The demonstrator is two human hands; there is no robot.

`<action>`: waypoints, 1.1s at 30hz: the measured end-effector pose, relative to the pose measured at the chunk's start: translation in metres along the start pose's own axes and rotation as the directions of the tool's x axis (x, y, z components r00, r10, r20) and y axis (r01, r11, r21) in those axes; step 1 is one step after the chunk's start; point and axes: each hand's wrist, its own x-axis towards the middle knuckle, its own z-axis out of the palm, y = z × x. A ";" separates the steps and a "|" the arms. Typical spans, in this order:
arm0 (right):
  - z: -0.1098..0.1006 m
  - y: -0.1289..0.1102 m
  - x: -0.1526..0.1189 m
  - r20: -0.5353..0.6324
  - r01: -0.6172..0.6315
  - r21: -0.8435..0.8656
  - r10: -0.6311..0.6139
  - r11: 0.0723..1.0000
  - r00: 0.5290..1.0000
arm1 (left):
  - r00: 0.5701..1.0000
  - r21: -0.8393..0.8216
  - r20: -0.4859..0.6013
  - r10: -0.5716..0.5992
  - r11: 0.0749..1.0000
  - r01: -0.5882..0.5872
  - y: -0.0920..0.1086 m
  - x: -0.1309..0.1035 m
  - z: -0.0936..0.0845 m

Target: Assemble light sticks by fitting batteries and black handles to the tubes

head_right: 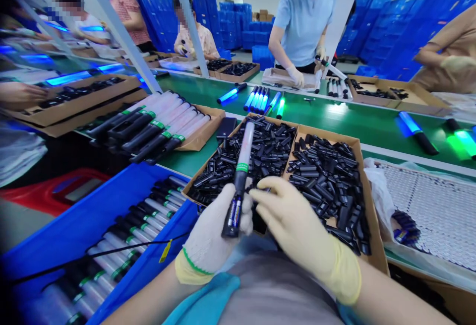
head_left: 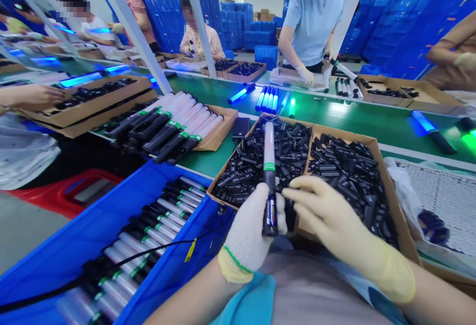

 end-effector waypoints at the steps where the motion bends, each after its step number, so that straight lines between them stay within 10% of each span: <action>1: 0.000 0.012 0.012 0.034 -0.087 -0.075 0.090 0.993 0.995 | 0.999 0.026 0.014 0.043 0.999 -0.043 0.004 0.000 0.001; 4: 0.014 0.040 0.049 0.121 -0.281 -0.290 0.326 0.915 0.937 | 0.989 0.065 0.033 0.145 0.987 -0.147 0.014 0.001 0.002; 10: 0.051 0.048 0.079 0.114 -0.321 -0.395 0.393 0.861 0.913 | 0.997 0.013 0.041 0.067 0.998 -0.068 0.011 0.002 -0.001; 19: -0.022 0.049 0.032 0.058 -0.249 -0.239 0.270 0.939 0.961 | 1.000 0.035 0.013 -0.021 0.999 0.020 0.004 -0.001 0.005; 28: 0.024 0.055 0.056 0.202 -0.033 -0.304 0.098 0.952 0.975 | 0.998 0.063 0.059 -0.011 0.998 0.007 -0.011 0.000 0.016; 33: -0.001 0.051 0.056 0.098 -0.070 -0.221 0.094 0.973 0.991 | 1.000 0.054 -0.004 0.015 0.998 -0.015 -0.012 -0.006 0.012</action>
